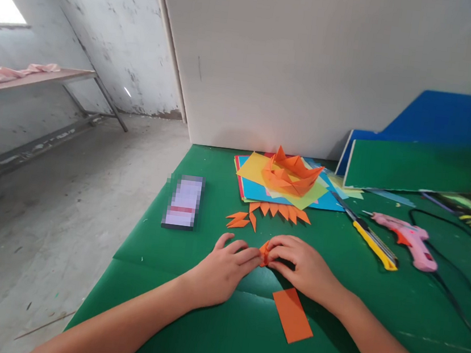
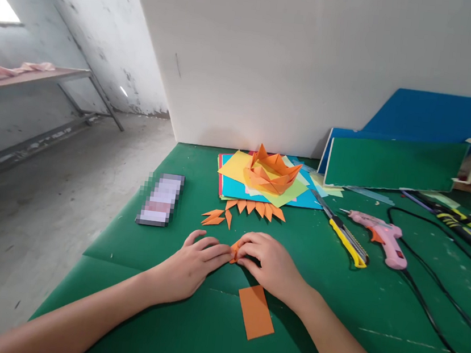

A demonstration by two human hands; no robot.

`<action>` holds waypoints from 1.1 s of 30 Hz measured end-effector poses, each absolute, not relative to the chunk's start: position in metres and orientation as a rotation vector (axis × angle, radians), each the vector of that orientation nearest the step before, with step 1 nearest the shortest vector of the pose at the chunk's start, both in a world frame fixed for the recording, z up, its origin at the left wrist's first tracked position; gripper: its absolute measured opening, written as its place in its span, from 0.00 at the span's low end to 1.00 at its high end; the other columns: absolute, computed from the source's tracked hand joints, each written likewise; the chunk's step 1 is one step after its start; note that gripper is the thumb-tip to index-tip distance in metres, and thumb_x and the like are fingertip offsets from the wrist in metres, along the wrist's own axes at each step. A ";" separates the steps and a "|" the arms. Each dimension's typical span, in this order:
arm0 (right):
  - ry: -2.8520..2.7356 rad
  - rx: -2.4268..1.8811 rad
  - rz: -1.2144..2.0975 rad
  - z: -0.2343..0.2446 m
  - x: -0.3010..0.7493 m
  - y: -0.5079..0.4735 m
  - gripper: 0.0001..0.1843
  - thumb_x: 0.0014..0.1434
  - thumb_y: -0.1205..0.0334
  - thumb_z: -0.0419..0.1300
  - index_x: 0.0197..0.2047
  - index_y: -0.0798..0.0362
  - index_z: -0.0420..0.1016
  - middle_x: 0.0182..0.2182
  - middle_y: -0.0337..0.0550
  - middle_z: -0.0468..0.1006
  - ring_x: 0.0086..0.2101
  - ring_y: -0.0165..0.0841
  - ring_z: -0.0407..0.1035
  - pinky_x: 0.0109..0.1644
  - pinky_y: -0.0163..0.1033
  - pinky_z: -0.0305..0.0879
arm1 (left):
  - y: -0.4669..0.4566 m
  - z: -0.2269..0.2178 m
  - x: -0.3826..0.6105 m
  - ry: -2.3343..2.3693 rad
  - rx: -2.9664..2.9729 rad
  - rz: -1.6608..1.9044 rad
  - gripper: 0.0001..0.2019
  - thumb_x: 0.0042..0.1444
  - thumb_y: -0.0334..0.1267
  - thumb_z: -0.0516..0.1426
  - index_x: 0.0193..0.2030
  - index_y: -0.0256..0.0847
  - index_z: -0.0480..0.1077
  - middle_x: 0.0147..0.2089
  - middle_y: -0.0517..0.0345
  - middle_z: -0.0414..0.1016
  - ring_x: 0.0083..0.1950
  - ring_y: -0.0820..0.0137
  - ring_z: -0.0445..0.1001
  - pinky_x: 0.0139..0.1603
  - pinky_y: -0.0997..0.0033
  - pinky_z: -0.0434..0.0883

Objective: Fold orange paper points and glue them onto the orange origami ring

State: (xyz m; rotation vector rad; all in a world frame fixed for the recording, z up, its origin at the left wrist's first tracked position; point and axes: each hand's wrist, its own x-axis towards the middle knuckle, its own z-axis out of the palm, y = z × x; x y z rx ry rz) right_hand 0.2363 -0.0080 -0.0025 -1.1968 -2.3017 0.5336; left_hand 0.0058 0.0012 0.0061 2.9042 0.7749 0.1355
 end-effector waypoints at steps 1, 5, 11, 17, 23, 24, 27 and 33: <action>-2.310 -1.177 0.532 -0.003 0.237 -0.008 0.07 0.62 0.67 0.58 0.34 0.47 0.76 0.39 0.39 0.78 0.44 0.35 0.71 0.49 0.42 0.67 | 0.001 0.006 0.005 0.769 2.902 0.135 0.25 0.59 0.26 0.47 0.64 0.42 0.57 0.62 0.55 0.65 0.58 0.62 0.61 0.64 0.51 0.47; -2.330 -1.150 0.485 -0.005 0.238 -0.010 0.08 0.63 0.67 0.57 0.36 0.46 0.77 0.43 0.38 0.79 0.46 0.35 0.71 0.51 0.42 0.67 | 0.002 0.005 0.004 0.764 2.908 0.141 0.25 0.61 0.28 0.47 0.65 0.43 0.56 0.63 0.56 0.64 0.59 0.63 0.61 0.64 0.51 0.47; -2.371 -1.108 0.461 -0.007 0.240 -0.010 0.09 0.64 0.67 0.56 0.39 0.47 0.77 0.43 0.37 0.80 0.48 0.34 0.70 0.56 0.43 0.65 | 0.004 0.004 0.004 0.752 2.908 0.129 0.24 0.62 0.28 0.47 0.64 0.44 0.58 0.61 0.56 0.66 0.58 0.63 0.62 0.65 0.51 0.46; -2.377 -1.163 0.434 -0.007 0.239 -0.010 0.09 0.63 0.67 0.58 0.39 0.45 0.78 0.43 0.34 0.81 0.48 0.35 0.71 0.53 0.42 0.67 | 0.006 0.002 0.004 0.729 2.916 0.141 0.23 0.62 0.29 0.47 0.64 0.43 0.59 0.60 0.55 0.68 0.58 0.62 0.63 0.65 0.50 0.45; -2.369 -1.194 0.445 -0.005 0.238 -0.011 0.08 0.62 0.67 0.58 0.37 0.45 0.78 0.42 0.33 0.81 0.48 0.35 0.71 0.53 0.41 0.67 | 0.003 0.004 0.002 0.768 2.890 0.162 0.24 0.61 0.28 0.47 0.64 0.45 0.58 0.62 0.57 0.66 0.60 0.63 0.62 0.66 0.51 0.44; -2.367 -1.195 0.455 -0.004 0.238 -0.011 0.08 0.62 0.67 0.58 0.36 0.46 0.78 0.42 0.33 0.81 0.47 0.35 0.71 0.53 0.41 0.67 | 0.003 0.004 0.001 0.778 2.887 0.168 0.24 0.61 0.28 0.47 0.64 0.46 0.58 0.63 0.58 0.65 0.60 0.64 0.62 0.66 0.51 0.44; -2.347 -1.190 0.482 -0.002 0.238 -0.011 0.08 0.63 0.67 0.58 0.35 0.46 0.77 0.41 0.34 0.81 0.48 0.34 0.71 0.54 0.42 0.66 | 0.002 0.006 0.000 0.782 2.888 0.173 0.23 0.62 0.28 0.47 0.63 0.47 0.59 0.64 0.59 0.65 0.61 0.64 0.61 0.66 0.51 0.44; -2.293 -1.228 0.488 -0.004 0.237 -0.010 0.08 0.62 0.66 0.58 0.35 0.46 0.77 0.41 0.35 0.82 0.47 0.35 0.72 0.53 0.42 0.67 | 0.000 0.005 0.002 0.769 2.889 0.176 0.24 0.62 0.28 0.47 0.64 0.47 0.58 0.63 0.60 0.66 0.60 0.65 0.62 0.67 0.50 0.43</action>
